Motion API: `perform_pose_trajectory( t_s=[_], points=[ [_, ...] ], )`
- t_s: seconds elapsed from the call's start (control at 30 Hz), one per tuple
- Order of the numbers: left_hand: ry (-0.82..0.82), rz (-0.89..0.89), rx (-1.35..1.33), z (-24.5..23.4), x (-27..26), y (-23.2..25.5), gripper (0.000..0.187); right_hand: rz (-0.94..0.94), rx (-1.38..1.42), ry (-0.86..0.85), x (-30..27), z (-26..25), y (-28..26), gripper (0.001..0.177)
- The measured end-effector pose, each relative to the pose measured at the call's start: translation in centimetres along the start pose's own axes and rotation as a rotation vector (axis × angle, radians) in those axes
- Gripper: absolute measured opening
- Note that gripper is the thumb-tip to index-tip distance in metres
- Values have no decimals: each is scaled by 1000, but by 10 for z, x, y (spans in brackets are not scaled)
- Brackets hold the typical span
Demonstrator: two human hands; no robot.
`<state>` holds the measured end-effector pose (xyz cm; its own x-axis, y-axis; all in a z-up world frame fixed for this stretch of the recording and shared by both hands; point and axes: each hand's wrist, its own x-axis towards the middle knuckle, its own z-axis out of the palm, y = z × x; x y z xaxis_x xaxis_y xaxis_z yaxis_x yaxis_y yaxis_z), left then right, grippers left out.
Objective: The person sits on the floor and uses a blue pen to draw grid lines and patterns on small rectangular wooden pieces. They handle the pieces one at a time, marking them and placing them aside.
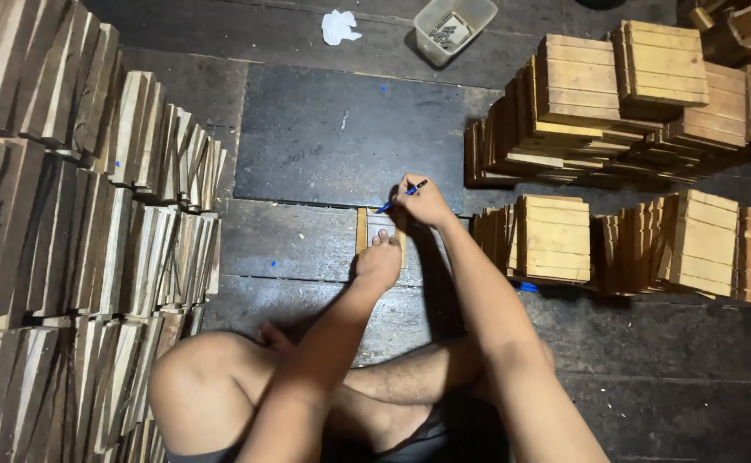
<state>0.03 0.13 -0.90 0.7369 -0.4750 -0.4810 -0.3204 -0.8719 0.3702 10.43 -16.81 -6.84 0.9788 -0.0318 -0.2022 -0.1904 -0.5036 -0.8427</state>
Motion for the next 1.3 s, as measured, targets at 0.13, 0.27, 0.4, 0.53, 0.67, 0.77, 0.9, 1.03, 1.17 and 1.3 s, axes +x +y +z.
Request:
perform_pose_trajectory(
  t_s=[0.13, 0.27, 0.4, 0.53, 0.67, 0.77, 0.9, 1.03, 1.17, 1.3],
  points=[
    [10, 6, 3, 11, 12, -5, 48, -14, -76, -39, 13, -4, -8, 8],
    [13, 19, -20, 13, 15, -7, 48, -46, -254, -105, 13, -19, -25, 9],
    [37, 22, -72, 10, 10, -4, 43, -65, -343, -149, 2, -26, -45, 12],
    [41, 37, -36, 14, 18, -6, 41, -93, -403, -198, -14, -18, -76, 12],
    [32, 5, -33, 24, 27, -8, 42, -191, -582, -292, -23, -6, -87, 24],
    [11, 0, -21, 34, 36, -13, 45, -230, -631, -328, -28, -6, -91, 28],
    [5, 16, -82, 11, 17, -4, 48, -179, -497, -286, -16, -10, -74, 22],
    [18, 24, -60, 11, 18, -4, 50, -181, -445, -265, -13, -12, -69, 17],
    [-7, 14, -57, -2, 2, 0, 51, -167, -326, -202, 5, 7, -34, 9],
    [3, 9, -74, -9, -2, 3, 49, -166, -259, -113, 11, 16, -26, 14]
  ],
)
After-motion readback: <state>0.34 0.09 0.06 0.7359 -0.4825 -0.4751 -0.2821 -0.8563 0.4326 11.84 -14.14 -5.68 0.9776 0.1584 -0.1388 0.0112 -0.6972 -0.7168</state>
